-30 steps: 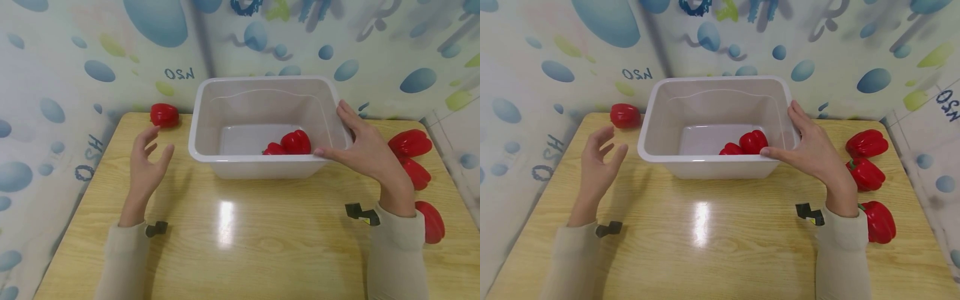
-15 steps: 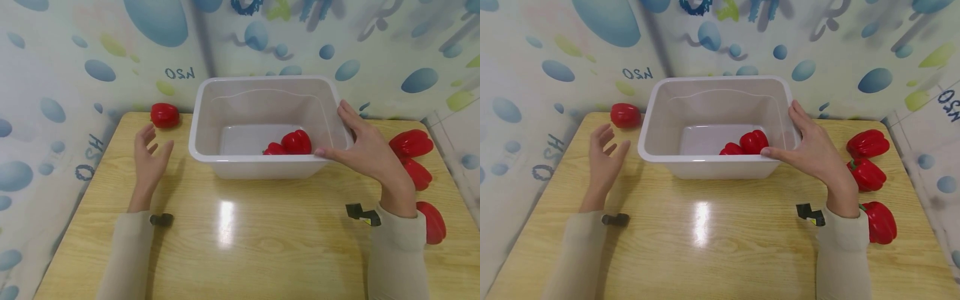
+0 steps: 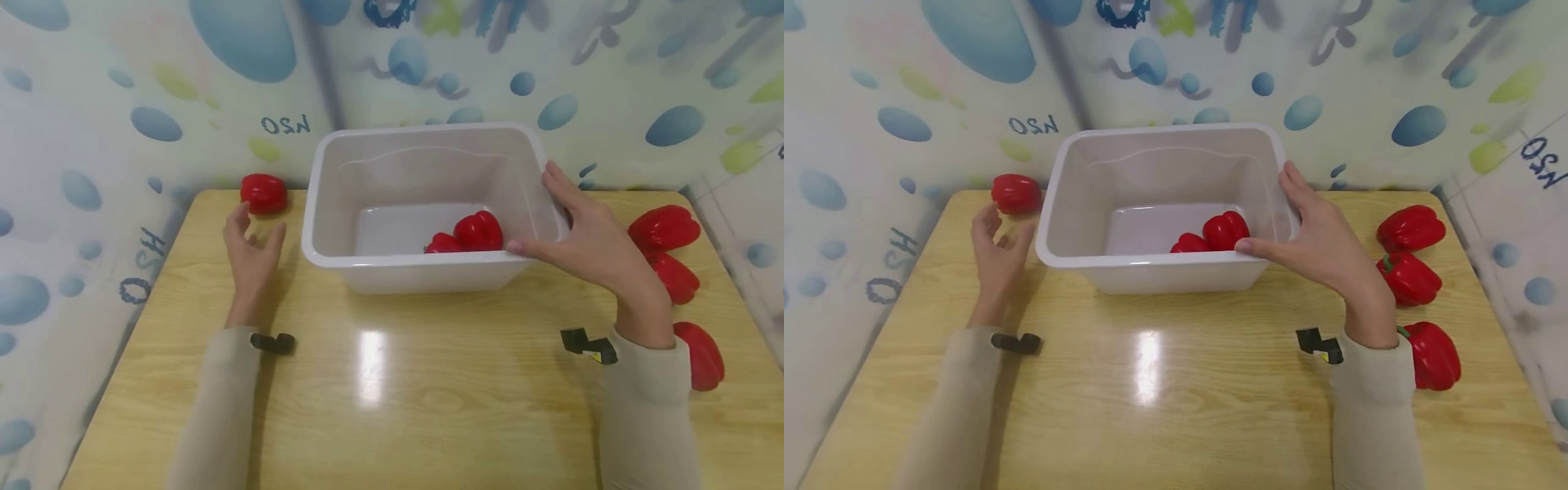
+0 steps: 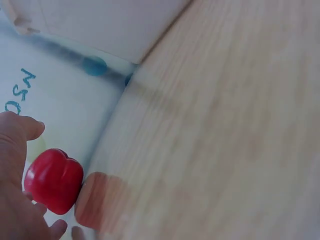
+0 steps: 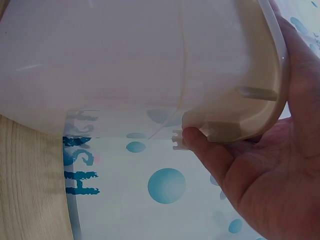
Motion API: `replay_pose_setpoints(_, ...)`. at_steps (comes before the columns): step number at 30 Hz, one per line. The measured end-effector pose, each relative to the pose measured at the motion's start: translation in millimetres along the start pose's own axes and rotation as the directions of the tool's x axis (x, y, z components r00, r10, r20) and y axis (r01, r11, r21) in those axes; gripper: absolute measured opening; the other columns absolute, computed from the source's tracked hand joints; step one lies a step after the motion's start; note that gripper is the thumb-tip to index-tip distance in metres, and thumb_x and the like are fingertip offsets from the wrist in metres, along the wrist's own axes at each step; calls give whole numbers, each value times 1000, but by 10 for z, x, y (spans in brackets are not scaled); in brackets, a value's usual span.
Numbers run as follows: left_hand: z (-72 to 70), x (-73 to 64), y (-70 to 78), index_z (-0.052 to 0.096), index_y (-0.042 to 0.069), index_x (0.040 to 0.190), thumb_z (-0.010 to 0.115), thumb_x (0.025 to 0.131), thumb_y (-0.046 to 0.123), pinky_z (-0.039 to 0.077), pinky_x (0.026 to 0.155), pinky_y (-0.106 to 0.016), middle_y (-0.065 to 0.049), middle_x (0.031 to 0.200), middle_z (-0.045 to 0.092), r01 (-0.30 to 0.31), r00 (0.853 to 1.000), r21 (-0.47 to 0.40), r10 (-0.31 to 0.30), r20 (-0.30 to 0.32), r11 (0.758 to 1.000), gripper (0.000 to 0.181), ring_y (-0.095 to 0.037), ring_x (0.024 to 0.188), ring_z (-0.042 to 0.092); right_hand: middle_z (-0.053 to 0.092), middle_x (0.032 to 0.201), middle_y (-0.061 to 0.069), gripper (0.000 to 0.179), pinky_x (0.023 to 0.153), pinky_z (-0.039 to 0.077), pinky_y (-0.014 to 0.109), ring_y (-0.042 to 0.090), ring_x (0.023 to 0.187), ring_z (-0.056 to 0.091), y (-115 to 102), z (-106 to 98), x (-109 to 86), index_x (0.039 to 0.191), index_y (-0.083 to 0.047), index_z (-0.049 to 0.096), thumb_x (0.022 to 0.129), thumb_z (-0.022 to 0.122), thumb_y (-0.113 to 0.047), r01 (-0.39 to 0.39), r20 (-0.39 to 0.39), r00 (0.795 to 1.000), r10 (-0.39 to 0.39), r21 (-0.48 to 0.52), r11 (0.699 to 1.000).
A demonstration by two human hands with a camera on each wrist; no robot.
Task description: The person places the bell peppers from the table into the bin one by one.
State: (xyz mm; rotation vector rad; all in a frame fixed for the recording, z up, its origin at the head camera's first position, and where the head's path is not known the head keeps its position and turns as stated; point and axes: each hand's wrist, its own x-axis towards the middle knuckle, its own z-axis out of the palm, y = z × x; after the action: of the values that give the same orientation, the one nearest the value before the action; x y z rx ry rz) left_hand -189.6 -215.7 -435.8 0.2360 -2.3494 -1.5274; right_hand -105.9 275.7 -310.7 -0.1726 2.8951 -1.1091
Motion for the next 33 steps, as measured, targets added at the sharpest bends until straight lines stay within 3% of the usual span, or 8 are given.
replay_pose_setpoints(6,48,124,-30,33,21,161,75,98,24,34,130,-46,-5,168,29,5,1000,-22,-5,3,1000,76,-22,158,31,12,180,-9,110,100,50,71,45,141,43,0,3,15,169,-36,14,86,84,-50,-2,0,1000,2,-7,1000)
replay_pose_setpoints(13,55,261,-61,33,26,160,77,97,30,40,125,-42,-1,163,29,33,998,-10,-33,-52,999,77,-18,156,30,12,180,-9,110,100,51,70,44,142,43,-22,22,22,169,-36,14,86,84,-51,-7,4,1000,7,-1,1000)
replay_pose_setpoints(20,58,378,-117,33,25,161,77,97,28,38,126,-42,0,164,28,-13,999,9,13,-31,1000,78,-14,156,27,14,180,-4,111,99,53,67,43,140,44,-39,11,44,170,-35,13,86,84,-50,-17,9,1000,17,-12,1000)
replay_pose_setpoints(25,130,473,-124,30,24,163,77,96,30,36,126,-34,-5,166,28,-53,999,62,53,10,997,82,-11,153,31,13,180,-3,112,99,53,67,43,142,41,-21,-4,37,170,-35,12,86,85,-49,-47,15,999,47,-12,999)
replay_pose_setpoints(29,161,537,-122,27,27,164,77,96,35,28,129,-26,-4,167,26,-31,999,87,29,30,996,84,-11,155,30,13,180,-2,112,99,54,67,43,142,42,-11,-6,23,170,-35,12,86,85,-48,-53,10,999,53,-17,998)
replay_pose_setpoints(33,139,583,-135,24,32,164,76,96,39,24,131,-26,-1,168,25,17,999,104,-21,38,994,85,-10,157,27,13,180,-5,111,100,53,68,43,143,42,-14,5,23,170,-34,13,86,85,-47,-39,7,999,39,-12,999)
